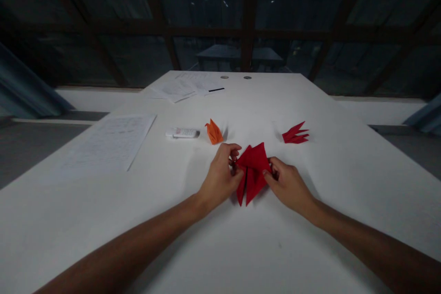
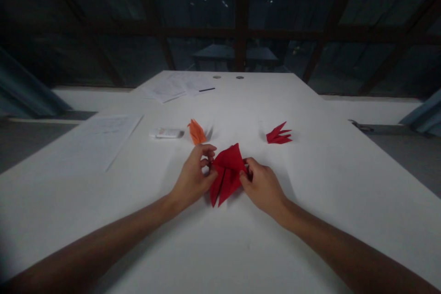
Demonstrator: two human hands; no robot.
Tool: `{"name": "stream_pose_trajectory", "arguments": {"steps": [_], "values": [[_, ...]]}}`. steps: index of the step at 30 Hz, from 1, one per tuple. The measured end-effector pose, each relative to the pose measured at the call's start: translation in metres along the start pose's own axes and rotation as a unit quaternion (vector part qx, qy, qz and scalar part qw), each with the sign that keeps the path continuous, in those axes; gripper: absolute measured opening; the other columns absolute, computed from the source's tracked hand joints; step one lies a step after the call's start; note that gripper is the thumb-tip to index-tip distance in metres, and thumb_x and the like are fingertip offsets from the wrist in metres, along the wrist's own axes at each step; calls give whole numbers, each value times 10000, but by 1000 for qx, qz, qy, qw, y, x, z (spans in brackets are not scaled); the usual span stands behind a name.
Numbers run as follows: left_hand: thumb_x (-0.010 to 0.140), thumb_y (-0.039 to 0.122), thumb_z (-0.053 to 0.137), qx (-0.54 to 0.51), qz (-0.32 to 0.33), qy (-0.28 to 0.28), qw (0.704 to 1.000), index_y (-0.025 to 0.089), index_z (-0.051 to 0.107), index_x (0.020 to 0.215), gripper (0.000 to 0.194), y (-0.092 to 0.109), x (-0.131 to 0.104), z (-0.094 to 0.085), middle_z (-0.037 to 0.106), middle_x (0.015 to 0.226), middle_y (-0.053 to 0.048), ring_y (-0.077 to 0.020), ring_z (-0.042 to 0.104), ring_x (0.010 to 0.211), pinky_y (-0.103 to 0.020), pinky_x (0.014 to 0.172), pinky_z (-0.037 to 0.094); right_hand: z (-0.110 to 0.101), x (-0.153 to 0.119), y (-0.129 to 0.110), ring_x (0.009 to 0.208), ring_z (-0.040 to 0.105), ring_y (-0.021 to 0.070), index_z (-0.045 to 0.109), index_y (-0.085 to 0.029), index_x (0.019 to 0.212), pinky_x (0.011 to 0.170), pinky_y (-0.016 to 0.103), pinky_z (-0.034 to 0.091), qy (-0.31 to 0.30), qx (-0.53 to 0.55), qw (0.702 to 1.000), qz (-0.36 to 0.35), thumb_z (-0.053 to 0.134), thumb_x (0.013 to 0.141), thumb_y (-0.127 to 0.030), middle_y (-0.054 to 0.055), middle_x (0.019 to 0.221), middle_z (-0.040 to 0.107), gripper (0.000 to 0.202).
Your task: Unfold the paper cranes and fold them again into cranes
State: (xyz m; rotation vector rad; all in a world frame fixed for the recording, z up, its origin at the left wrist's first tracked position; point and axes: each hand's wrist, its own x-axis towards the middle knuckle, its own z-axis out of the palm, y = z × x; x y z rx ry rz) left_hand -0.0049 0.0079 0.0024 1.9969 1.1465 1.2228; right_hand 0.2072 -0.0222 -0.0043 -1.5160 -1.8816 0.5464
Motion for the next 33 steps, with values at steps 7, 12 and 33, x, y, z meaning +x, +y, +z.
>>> {"name": "stream_pose_trajectory", "arguments": {"steps": [7,12,33], "values": [[776,47,577,47,-33,-37,998,202,530,1180,435,1,5,1,606,1045,-34,-148,597,854,-300,790,527,1,-2,-1,597,557,142,591,-230,955,574,249,383,18,32,999,-11,535,910,-195,-42,702,618,79],[756,11,554,61,-11,-60,996,208,569,1130,423,-2,7,1,595,1027,-27,-152,595,879,-294,803,516,-2,-4,-2,584,544,147,626,-237,1063,572,259,377,21,25,999,-38,518,941,-197,-38,703,617,168],[803,98,633,121,41,84,988,219,566,1049,282,-1,9,-1,632,1005,-25,-185,611,929,-297,794,493,10,-19,-10,796,680,173,579,-243,1127,761,297,555,116,136,980,-85,606,869,-147,21,910,698,276]]}}
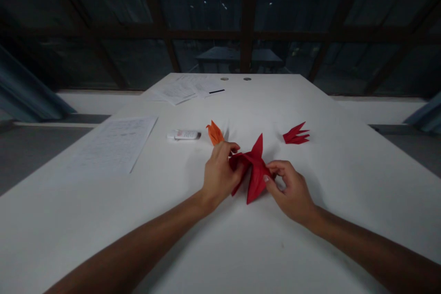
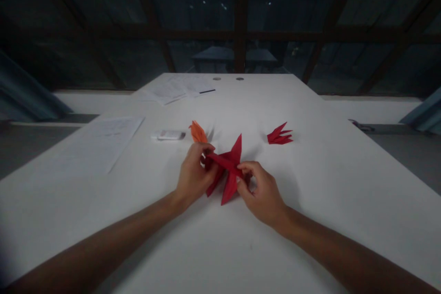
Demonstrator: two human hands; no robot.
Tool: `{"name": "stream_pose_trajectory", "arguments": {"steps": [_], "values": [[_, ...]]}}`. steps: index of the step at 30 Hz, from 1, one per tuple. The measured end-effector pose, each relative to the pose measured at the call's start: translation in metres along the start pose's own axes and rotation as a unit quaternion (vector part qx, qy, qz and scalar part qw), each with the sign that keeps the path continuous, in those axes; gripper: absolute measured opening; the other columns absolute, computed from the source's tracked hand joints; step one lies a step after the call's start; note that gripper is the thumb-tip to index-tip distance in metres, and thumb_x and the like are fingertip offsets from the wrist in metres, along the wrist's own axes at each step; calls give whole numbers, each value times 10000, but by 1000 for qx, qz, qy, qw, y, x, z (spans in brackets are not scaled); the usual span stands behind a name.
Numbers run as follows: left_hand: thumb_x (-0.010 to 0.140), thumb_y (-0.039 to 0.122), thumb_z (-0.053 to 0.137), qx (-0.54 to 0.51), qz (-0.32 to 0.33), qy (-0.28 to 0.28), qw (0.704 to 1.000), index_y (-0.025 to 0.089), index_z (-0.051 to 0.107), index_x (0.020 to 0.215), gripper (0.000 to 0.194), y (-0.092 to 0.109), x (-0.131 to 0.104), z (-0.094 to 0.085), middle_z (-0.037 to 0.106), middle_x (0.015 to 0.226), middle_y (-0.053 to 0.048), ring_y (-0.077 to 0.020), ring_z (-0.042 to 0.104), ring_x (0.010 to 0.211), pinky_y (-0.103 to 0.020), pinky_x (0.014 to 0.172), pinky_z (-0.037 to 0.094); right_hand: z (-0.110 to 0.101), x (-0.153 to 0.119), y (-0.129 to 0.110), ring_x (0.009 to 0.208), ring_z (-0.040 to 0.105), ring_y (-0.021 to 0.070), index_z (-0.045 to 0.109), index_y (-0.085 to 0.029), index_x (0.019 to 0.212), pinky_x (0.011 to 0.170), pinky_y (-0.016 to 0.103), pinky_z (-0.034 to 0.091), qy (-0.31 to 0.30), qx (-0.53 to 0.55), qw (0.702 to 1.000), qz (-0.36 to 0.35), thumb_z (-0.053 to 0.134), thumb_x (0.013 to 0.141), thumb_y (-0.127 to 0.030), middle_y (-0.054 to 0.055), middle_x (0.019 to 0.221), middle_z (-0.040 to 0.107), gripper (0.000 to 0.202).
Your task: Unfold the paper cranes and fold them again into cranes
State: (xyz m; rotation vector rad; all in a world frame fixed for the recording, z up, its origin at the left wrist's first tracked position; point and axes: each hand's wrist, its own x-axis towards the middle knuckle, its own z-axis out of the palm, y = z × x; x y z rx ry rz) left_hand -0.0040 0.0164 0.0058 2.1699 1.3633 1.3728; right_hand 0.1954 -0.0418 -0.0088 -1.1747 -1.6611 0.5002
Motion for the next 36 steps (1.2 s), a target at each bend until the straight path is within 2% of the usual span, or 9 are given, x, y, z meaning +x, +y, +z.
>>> {"name": "stream_pose_trajectory", "arguments": {"steps": [3,7,12,17,21,24,27,32,36], "values": [[806,132,638,10,-17,-37,999,232,565,1058,281,-1,1,-1,668,996,-20,-188,637,910,-293,779,493,-1,-3,-2,798,687,175,591,-252,1126,759,300,565,-8,-14,999,-34,598,863,-134,25,931,697,288],[798,171,657,10,-23,-51,998,236,554,1032,264,-2,3,-3,698,975,-20,-190,666,867,-287,752,489,0,-7,-4,789,692,177,583,-268,1132,756,306,571,-13,-39,997,-61,594,883,-142,20,929,697,279],[806,213,671,27,-25,-95,995,256,528,1107,336,-3,6,-6,698,844,19,-175,669,712,-265,659,453,1,-9,-4,768,690,181,589,-276,1114,763,319,567,-4,-71,994,-82,587,890,-139,15,914,704,263],[833,184,633,73,-32,-142,987,255,538,1125,315,-10,10,-11,696,810,29,-183,672,717,-271,640,433,-4,4,1,781,689,186,605,-254,1076,707,291,543,42,-58,997,5,601,866,-147,19,909,717,236],[807,95,600,63,14,-143,988,237,570,1096,323,-11,10,-9,676,991,-25,-189,670,847,-288,721,500,-7,15,8,777,678,182,610,-227,1026,683,276,513,42,-2,997,72,558,894,-173,25,884,704,152],[813,55,552,34,47,-153,986,225,578,1091,327,-8,6,-4,624,1125,-55,-171,658,878,-288,764,534,-7,18,12,790,677,185,617,-220,1036,703,283,514,11,20,996,88,539,910,-198,34,911,711,150],[815,46,544,26,43,-163,985,227,562,1125,359,-5,3,-2,613,1158,-54,-156,665,842,-287,750,543,-5,19,14,830,679,194,614,-222,1095,720,288,520,-15,22,995,98,569,881,-196,36,965,715,220],[822,38,552,17,28,-165,986,229,540,1149,379,-2,3,-2,625,1198,-54,-139,677,759,-298,722,541,-2,14,5,679,634,164,595,-237,1137,607,257,466,-60,37,990,118,579,887,-206,-20,794,691,253],[821,54,581,-9,24,-142,990,224,547,1125,349,3,5,-4,618,1188,-59,-142,672,786,-294,732,540,-1,7,-6,789,686,179,610,-241,1114,632,256,474,-52,27,993,106,599,911,-230,19,925,740,204]]}}
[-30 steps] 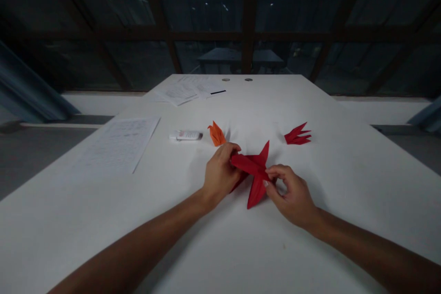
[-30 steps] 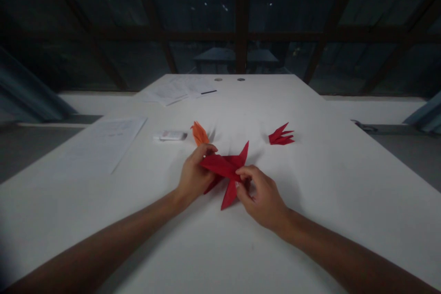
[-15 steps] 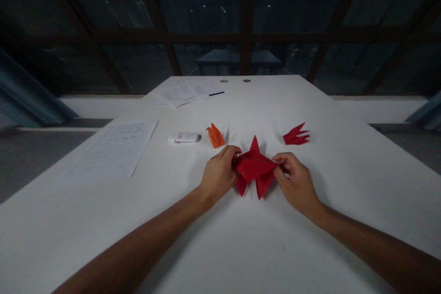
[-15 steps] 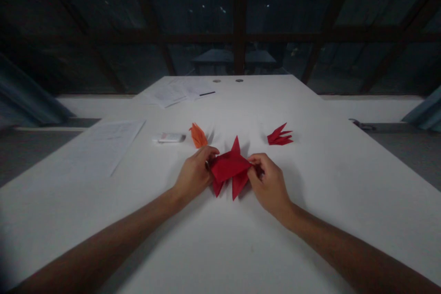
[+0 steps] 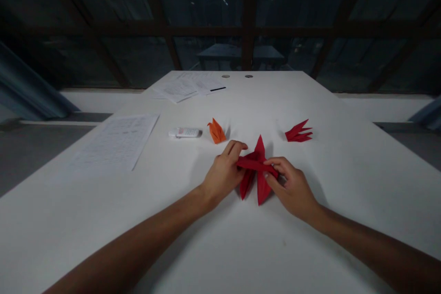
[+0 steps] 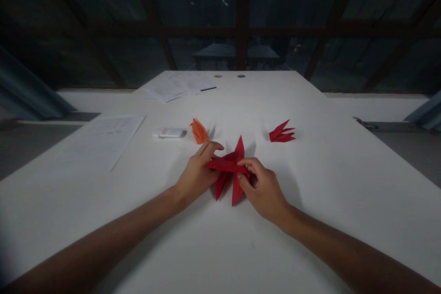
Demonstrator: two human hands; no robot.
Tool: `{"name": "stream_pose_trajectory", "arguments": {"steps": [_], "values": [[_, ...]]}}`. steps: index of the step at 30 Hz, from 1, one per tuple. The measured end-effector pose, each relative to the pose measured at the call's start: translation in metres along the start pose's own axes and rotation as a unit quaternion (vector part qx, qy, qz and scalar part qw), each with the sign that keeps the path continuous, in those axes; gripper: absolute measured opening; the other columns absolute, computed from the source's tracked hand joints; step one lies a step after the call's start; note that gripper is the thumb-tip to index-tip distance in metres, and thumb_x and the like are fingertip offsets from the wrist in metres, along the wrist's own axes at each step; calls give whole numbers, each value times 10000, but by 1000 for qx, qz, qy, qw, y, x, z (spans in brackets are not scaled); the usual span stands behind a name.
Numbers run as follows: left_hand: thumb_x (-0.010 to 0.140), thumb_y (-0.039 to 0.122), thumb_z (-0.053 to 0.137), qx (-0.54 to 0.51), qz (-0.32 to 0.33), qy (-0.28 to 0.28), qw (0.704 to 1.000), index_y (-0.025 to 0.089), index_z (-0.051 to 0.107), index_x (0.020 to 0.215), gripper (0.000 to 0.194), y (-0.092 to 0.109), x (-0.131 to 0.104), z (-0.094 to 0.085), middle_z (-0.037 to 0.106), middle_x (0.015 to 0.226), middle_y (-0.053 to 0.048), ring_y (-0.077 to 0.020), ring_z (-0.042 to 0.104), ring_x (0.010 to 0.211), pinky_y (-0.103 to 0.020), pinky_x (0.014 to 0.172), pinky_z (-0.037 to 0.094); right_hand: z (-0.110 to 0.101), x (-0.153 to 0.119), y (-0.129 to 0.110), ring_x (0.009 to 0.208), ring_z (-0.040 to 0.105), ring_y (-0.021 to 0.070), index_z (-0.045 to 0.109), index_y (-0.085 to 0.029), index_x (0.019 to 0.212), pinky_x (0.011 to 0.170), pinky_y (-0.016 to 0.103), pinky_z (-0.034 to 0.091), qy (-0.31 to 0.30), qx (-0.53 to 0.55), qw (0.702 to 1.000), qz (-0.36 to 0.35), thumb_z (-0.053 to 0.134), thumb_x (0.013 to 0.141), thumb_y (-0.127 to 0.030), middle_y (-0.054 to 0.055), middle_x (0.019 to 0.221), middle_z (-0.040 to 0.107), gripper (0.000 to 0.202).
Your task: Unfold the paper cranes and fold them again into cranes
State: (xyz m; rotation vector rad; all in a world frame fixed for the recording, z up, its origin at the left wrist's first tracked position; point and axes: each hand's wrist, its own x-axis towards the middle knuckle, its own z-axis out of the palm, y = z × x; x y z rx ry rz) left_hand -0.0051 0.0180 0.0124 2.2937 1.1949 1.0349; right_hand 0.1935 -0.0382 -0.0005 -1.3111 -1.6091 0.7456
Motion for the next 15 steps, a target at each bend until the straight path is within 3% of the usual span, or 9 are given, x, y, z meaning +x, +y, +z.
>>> {"name": "stream_pose_trajectory", "arguments": {"steps": [3,9,12,15], "values": [[793,60,602,-35,-18,17,999,213,550,1094,342,2,1,0,622,1136,-53,-133,655,776,-273,718,532,-1,-2,-2,779,685,176,615,-238,1089,606,249,459,31,2,1000,-6,594,919,-221,28,929,740,173],[813,219,690,-26,-51,-65,996,221,579,1032,245,-3,3,-1,675,879,-12,-155,619,705,-262,641,474,-5,2,-2,662,624,142,610,-224,1046,601,238,457,63,32,997,-14,555,929,-200,-4,797,683,131],[848,236,665,-24,-48,-30,998,210,562,1057,235,-6,4,-2,672,861,-17,-153,620,706,-255,634,464,-4,2,-1,646,617,140,609,-218,1046,574,233,447,63,24,998,-15,547,924,-193,-4,781,679,139],[828,179,647,15,-4,5,1000,206,551,1089,280,-7,2,-5,669,885,-23,-157,629,729,-255,642,470,-1,-1,-1,650,629,142,605,-219,1026,535,227,430,65,10,998,-20,553,891,-161,2,803,695,156]]}}
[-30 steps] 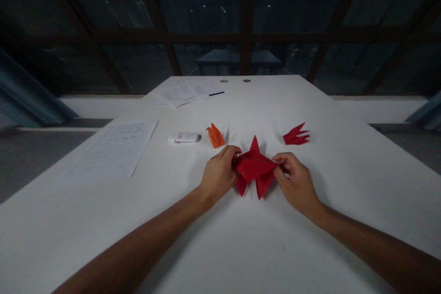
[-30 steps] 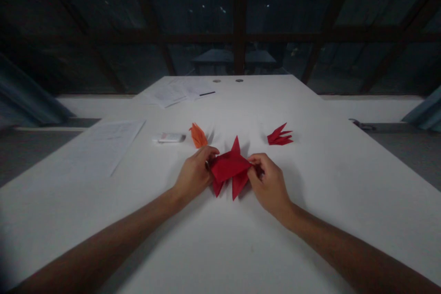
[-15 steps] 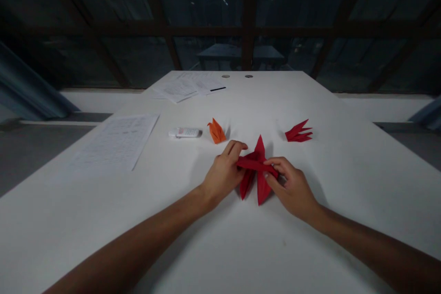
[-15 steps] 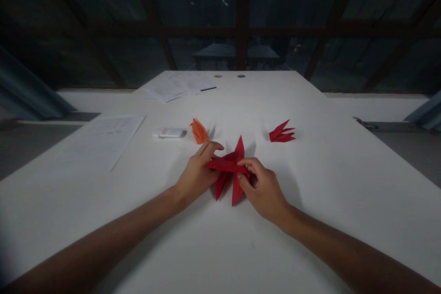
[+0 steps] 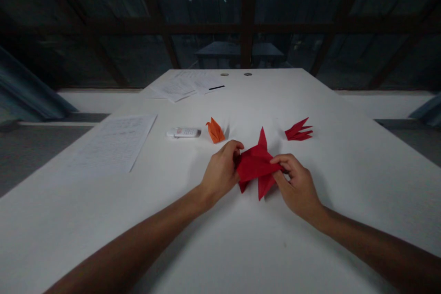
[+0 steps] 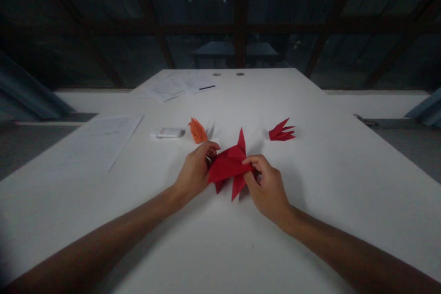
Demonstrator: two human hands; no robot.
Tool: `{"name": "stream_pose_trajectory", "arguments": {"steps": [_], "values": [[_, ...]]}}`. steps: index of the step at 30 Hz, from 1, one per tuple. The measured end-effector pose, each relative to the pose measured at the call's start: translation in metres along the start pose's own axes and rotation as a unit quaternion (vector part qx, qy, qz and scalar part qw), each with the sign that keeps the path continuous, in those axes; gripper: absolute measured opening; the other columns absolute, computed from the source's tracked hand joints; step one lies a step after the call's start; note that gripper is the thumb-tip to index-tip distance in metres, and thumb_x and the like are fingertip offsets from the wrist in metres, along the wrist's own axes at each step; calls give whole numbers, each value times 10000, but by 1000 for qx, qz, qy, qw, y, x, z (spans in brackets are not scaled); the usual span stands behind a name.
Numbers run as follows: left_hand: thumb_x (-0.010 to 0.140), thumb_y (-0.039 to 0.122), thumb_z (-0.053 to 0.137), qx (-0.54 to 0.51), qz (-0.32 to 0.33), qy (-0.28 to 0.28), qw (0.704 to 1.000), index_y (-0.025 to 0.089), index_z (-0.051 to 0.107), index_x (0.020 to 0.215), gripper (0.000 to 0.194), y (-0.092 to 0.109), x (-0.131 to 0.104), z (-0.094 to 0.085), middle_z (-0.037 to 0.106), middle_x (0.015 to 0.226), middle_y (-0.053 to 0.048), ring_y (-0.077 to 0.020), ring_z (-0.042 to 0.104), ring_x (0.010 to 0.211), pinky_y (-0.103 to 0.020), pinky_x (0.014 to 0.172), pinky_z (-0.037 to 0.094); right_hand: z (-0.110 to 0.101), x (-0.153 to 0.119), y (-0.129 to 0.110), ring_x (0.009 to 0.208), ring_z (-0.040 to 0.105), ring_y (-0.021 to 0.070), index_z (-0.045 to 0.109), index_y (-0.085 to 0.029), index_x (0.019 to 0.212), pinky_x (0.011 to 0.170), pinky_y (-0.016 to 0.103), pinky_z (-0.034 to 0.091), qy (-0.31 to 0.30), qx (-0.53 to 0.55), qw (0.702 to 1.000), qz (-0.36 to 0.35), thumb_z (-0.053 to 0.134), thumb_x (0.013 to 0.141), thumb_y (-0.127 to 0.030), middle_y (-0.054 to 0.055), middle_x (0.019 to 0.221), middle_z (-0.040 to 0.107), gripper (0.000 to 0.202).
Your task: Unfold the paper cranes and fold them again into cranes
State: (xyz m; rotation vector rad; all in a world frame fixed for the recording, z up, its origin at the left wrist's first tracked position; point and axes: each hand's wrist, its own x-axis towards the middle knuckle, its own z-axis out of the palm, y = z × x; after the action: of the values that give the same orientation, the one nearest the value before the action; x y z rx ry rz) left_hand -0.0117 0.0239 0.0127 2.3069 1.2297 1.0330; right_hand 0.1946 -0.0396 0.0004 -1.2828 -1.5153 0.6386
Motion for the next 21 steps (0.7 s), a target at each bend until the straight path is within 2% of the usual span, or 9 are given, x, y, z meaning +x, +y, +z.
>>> {"name": "stream_pose_trajectory", "arguments": {"steps": [3,7,9,12,14,17,21], "values": [[797,130,641,62,80,22,995,198,574,1035,256,-3,1,-7,686,897,-36,-177,646,771,-279,679,487,0,-8,-1,624,612,137,605,-233,995,516,230,421,-15,-26,999,-39,571,847,-120,-14,781,678,190],[884,126,616,82,189,92,974,180,609,1032,157,-9,6,-18,715,908,-61,-190,655,808,-307,716,506,-8,-14,-7,656,595,157,596,-249,1094,640,297,490,-96,-13,975,-200,622,860,-197,-21,769,629,241],[939,124,582,71,265,109,955,172,624,1066,142,-10,6,-22,733,935,-77,-197,660,852,-326,759,523,-14,-10,-10,697,572,174,579,-255,1167,679,333,491,-60,-4,968,-242,619,876,-224,-8,807,592,295],[977,111,536,76,347,115,928,159,634,1140,195,-10,4,-25,753,1015,-104,-216,664,931,-371,817,535,-21,2,-16,858,568,220,627,-251,1155,764,384,490,58,-62,968,-237,631,890,-217,42,927,561,267],[977,111,546,87,380,126,912,161,649,1131,192,-7,1,-25,762,1017,-100,-213,660,918,-373,792,529,-22,9,-19,988,554,265,697,-246,1096,847,441,481,60,-134,960,-236,677,875,-247,83,1058,553,221],[967,134,586,108,410,133,896,170,671,1090,154,-2,-2,-25,768,973,-82,-208,652,883,-360,740,510,-22,12,-23,1058,535,295,760,-256,1016,922,503,443,43,-189,951,-239,733,845,-265,97,1207,549,174],[972,140,588,132,423,140,885,198,680,1043,129,3,-2,-27,763,937,-53,-194,634,851,-351,721,491,-19,12,-23,1086,547,291,781,-261,868,962,523,413,19,-174,963,-203,707,870,-205,77,1195,572,92]]}}
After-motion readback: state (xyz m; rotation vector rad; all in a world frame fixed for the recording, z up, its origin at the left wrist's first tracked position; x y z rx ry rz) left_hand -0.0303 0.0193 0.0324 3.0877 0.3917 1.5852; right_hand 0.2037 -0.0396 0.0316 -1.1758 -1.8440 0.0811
